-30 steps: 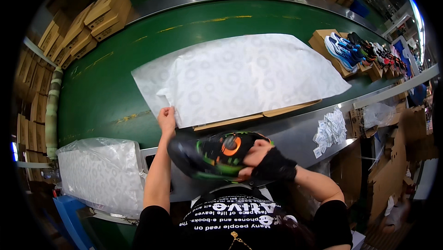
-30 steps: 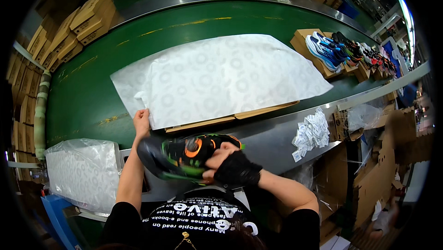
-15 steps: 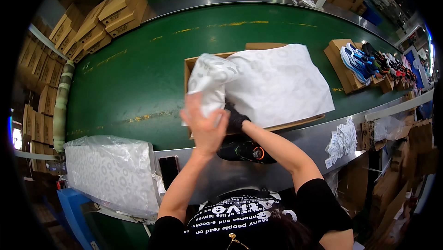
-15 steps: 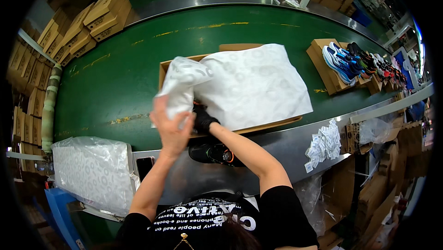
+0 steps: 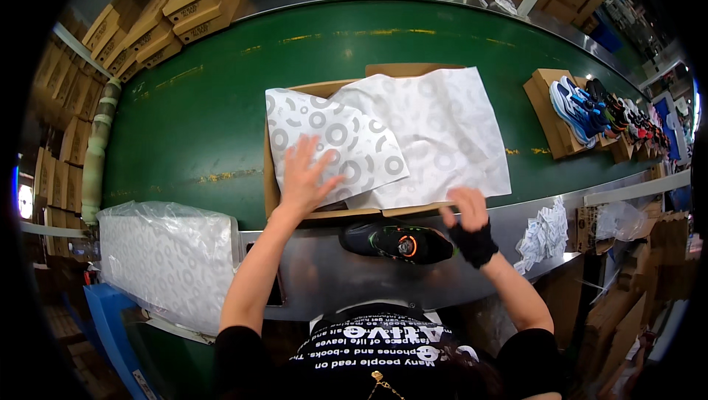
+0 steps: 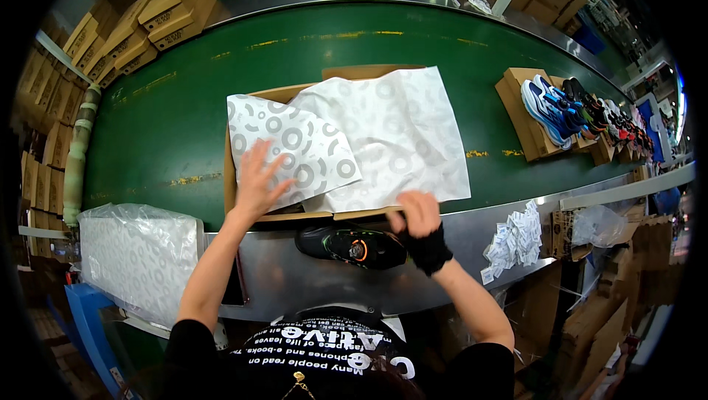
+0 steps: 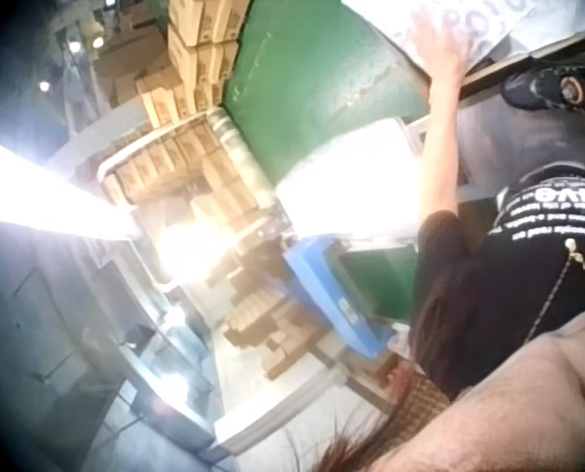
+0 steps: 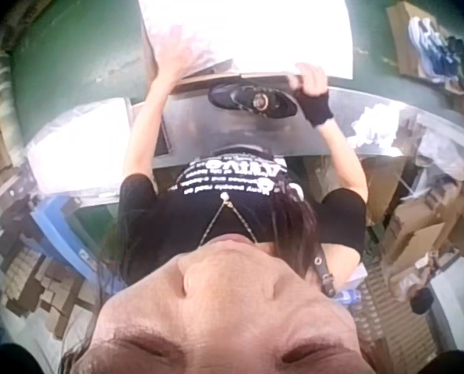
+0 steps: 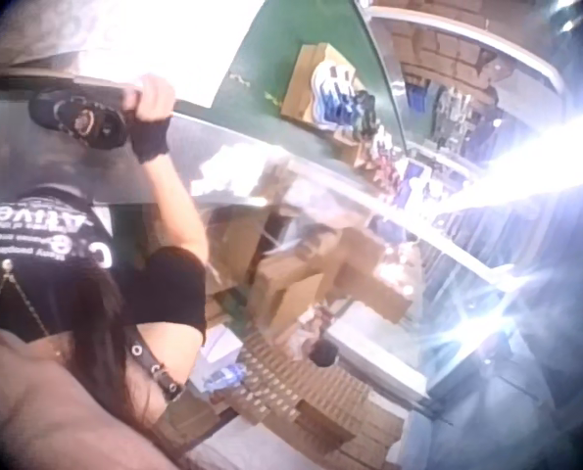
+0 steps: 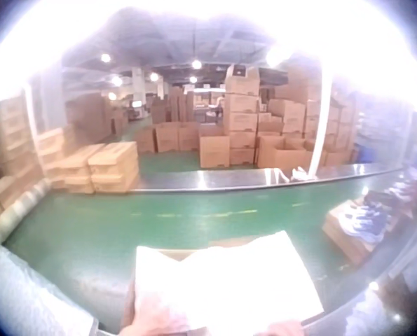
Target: The person packages shoes by placing them into cardboard boxes lined with tissue paper, closing the boxes, and moving them to a conveyor belt.
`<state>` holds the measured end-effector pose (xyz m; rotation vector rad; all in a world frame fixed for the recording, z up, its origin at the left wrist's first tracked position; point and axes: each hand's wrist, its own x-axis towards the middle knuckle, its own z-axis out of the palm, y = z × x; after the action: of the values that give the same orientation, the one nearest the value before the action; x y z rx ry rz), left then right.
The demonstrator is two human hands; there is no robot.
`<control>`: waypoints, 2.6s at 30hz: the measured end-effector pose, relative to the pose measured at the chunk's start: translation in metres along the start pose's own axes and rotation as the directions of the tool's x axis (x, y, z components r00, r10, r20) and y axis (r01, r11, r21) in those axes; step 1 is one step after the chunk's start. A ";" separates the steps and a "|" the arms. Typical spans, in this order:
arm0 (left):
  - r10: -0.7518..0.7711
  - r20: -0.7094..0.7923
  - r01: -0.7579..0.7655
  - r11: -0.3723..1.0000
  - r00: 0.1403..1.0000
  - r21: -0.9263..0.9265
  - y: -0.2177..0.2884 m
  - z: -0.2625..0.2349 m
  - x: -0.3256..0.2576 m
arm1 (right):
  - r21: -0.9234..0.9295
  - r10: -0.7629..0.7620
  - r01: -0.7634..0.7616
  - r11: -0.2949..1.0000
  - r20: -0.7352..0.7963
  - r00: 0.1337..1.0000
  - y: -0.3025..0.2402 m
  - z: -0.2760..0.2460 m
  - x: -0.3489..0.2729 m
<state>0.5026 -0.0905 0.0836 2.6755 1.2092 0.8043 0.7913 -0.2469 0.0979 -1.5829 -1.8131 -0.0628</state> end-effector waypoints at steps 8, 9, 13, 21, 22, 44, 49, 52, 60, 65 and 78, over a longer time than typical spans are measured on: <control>-0.143 0.714 0.058 0.988 0.685 0.142 0.017 0.023 0.023 | -0.223 -0.153 0.312 0.924 0.530 0.834 -0.035 0.002 -0.064; -0.077 0.634 0.075 0.997 0.769 0.030 0.021 0.010 0.017 | -0.185 -0.179 0.306 0.934 0.498 0.848 -0.040 -0.002 -0.052; 0.125 0.487 0.155 0.856 0.864 -0.494 0.056 -0.050 -0.020 | 0.105 -0.369 0.371 0.923 0.519 0.771 -0.073 -0.026 0.010; -0.319 0.221 0.385 0.671 0.921 -0.633 0.059 -0.096 -0.042 | 0.111 -0.515 0.515 0.850 -0.029 0.857 -0.142 -0.056 0.115; -0.397 0.284 0.470 0.528 0.873 -0.707 0.054 -0.103 -0.040 | 0.097 -0.469 0.478 0.873 -0.106 0.877 -0.142 -0.062 0.121; -0.417 0.698 0.700 -0.180 0.582 -0.691 0.002 0.014 0.016 | 0.666 0.640 -0.713 -0.221 0.650 0.409 -0.026 0.061 0.012; -0.896 0.131 0.467 0.093 0.425 -0.879 -0.030 -0.048 -0.033 | 0.387 0.389 -0.422 0.820 0.163 0.907 -0.052 0.081 0.044; -0.925 0.163 0.459 0.015 0.344 -0.888 -0.028 -0.047 -0.059 | -0.190 -0.078 0.110 0.976 0.170 0.982 -0.067 0.117 0.028; -0.730 0.101 0.696 0.586 0.676 -0.416 -0.038 -0.024 -0.069 | -0.312 -0.139 0.213 0.926 0.241 0.960 -0.079 0.128 0.027; -0.696 -0.035 0.626 0.666 0.717 -0.406 -0.026 -0.008 -0.093 | -0.296 -0.262 0.308 0.904 0.183 0.947 -0.075 0.129 0.019; -0.434 0.798 0.583 -0.546 0.418 -0.602 -0.041 -0.085 -0.007 | -0.026 -0.275 0.298 0.954 0.317 0.908 -0.086 0.042 0.156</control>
<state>0.4285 -0.0786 0.1417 0.3932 1.0151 0.7043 0.6975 -0.1161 0.1853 -1.4233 -2.3073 -0.0175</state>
